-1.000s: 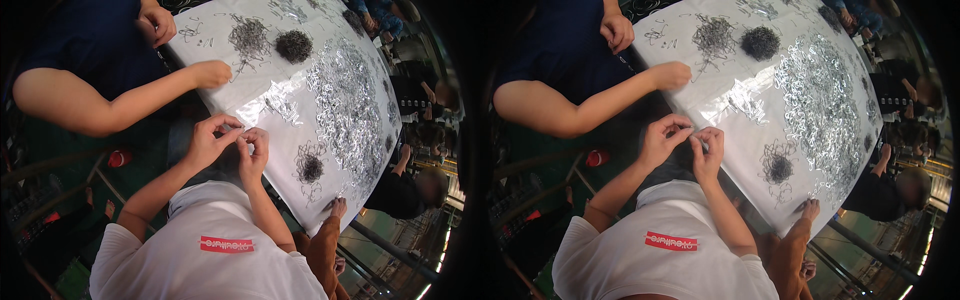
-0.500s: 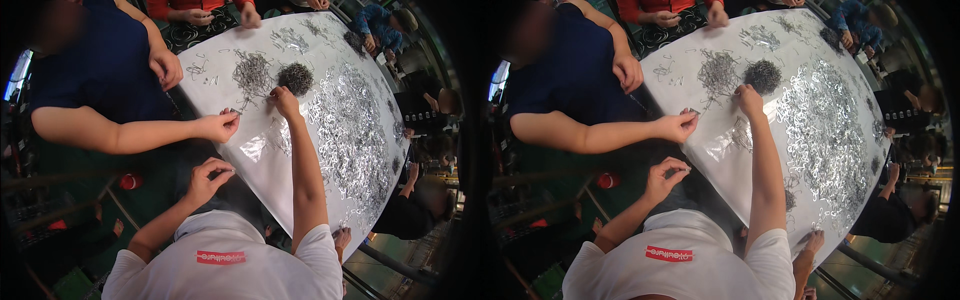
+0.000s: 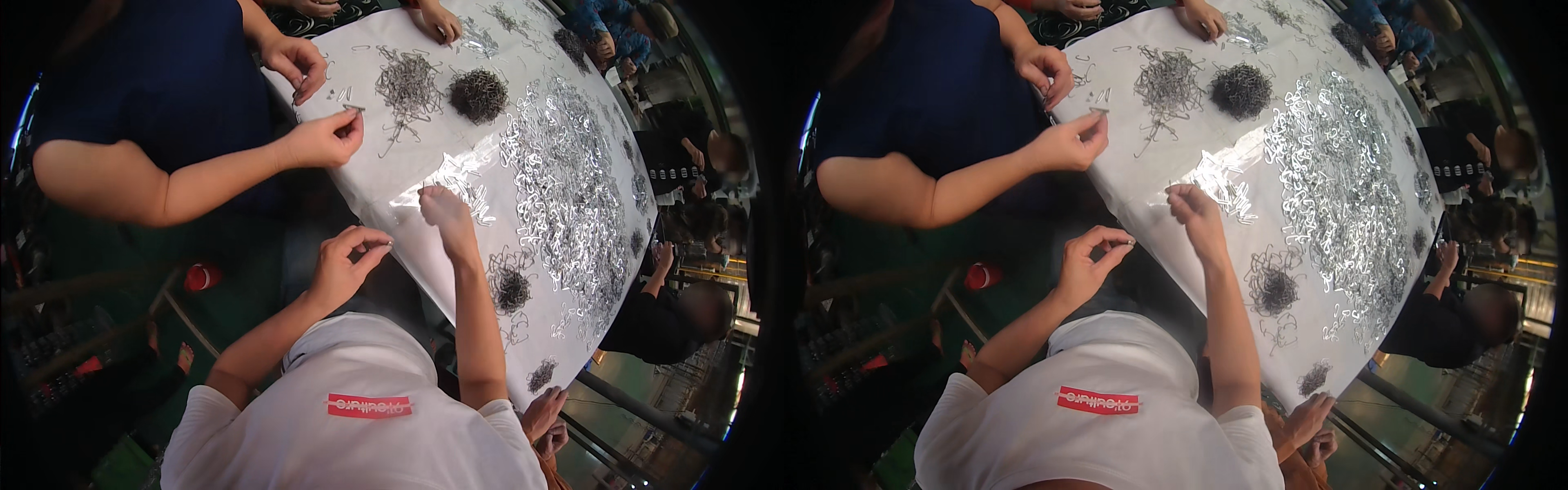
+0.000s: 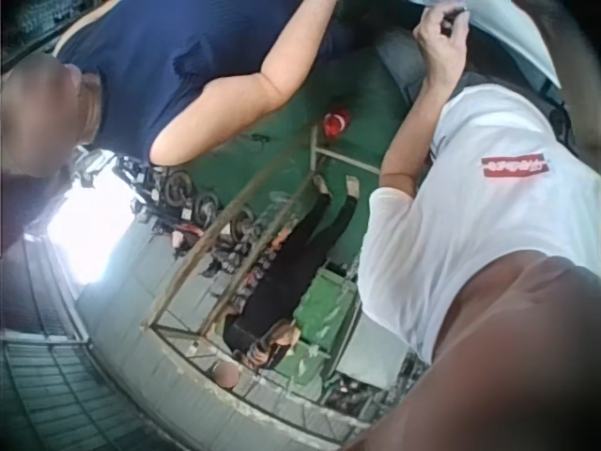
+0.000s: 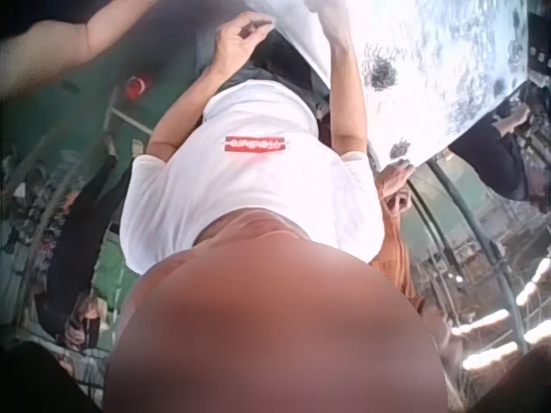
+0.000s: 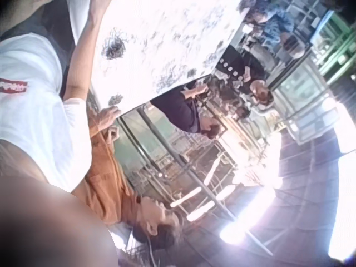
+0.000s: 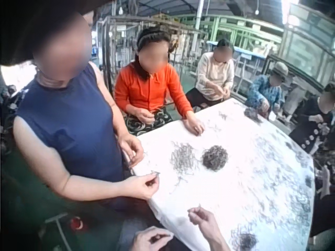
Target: The person sits at a table and repeatedly picks up small metal hooks and fasteners, then links them together by hand. They occasionally place the assembled chains onto a nearby metal rack. Other people at the table perform the same task.
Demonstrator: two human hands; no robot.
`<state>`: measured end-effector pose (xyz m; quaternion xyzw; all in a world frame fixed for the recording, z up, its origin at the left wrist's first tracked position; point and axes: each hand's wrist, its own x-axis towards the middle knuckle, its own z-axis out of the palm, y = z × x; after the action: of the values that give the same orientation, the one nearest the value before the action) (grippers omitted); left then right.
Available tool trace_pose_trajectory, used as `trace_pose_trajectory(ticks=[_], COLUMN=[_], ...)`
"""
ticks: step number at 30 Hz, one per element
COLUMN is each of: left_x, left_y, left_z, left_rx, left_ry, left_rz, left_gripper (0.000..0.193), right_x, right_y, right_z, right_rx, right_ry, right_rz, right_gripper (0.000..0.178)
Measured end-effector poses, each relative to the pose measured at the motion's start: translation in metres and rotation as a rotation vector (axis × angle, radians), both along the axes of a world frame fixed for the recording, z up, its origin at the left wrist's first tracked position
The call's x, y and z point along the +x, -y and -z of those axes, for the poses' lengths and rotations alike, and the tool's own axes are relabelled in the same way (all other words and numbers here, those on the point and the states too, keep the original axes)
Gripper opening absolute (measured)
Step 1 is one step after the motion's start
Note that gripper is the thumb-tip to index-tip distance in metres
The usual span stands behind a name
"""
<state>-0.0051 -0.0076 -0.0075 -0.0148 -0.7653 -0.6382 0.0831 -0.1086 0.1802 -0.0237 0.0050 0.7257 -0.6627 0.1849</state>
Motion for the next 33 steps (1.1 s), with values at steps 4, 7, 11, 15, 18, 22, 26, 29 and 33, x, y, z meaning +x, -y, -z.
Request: trace_pose_trajectory(ticks=[4, 7, 11, 15, 18, 22, 26, 29, 33], left_x=[0.003, 0.007, 0.01, 0.012, 0.013, 0.002, -0.049, -0.104, -0.163], left_y=[-0.003, -0.004, -0.004, -0.007, -0.009, -0.006, -0.008, -0.035, -0.076], left_z=[-0.003, -0.005, -0.008, -0.009, -0.007, 0.006, 0.037, 0.06, 0.079], left_rx=[-0.002, 0.002, 0.005, 0.028, 0.033, 0.021, -0.173, -0.286, -0.611], left_ry=[-0.024, -0.032, -0.054, -0.047, -0.09, -0.173, -0.238, -0.296, -0.105], left_rz=[-0.007, -0.026, -0.049, -0.048, -0.042, -0.098, -0.067, 0.008, -0.019], left_gripper=[0.015, 0.016, 0.016, 0.017, 0.019, 0.022, 0.017, 0.012, 0.018], right_x=[0.055, 0.081, 0.093, 0.093, 0.096, 0.103, 0.107, 0.108, 0.105], right_y=[0.016, 0.027, 0.029, 0.03, 0.036, 0.039, 0.032, 0.026, 0.018], right_z=[-0.034, -0.042, -0.041, -0.036, -0.029, -0.02, -0.015, -0.013, -0.007], right_rx=[-0.195, -0.27, -0.287, -0.293, -0.231, -0.099, -0.01, -0.004, 0.025], right_ry=[0.105, 0.106, 0.042, 0.014, -0.173, -0.426, -0.489, -0.467, -0.462], right_rz=[0.07, 0.151, 0.116, 0.159, 0.215, 0.243, 0.228, 0.206, 0.178], right_gripper=[0.018, 0.017, 0.006, 0.006, 0.006, 0.007, 0.007, 0.008, 0.009])
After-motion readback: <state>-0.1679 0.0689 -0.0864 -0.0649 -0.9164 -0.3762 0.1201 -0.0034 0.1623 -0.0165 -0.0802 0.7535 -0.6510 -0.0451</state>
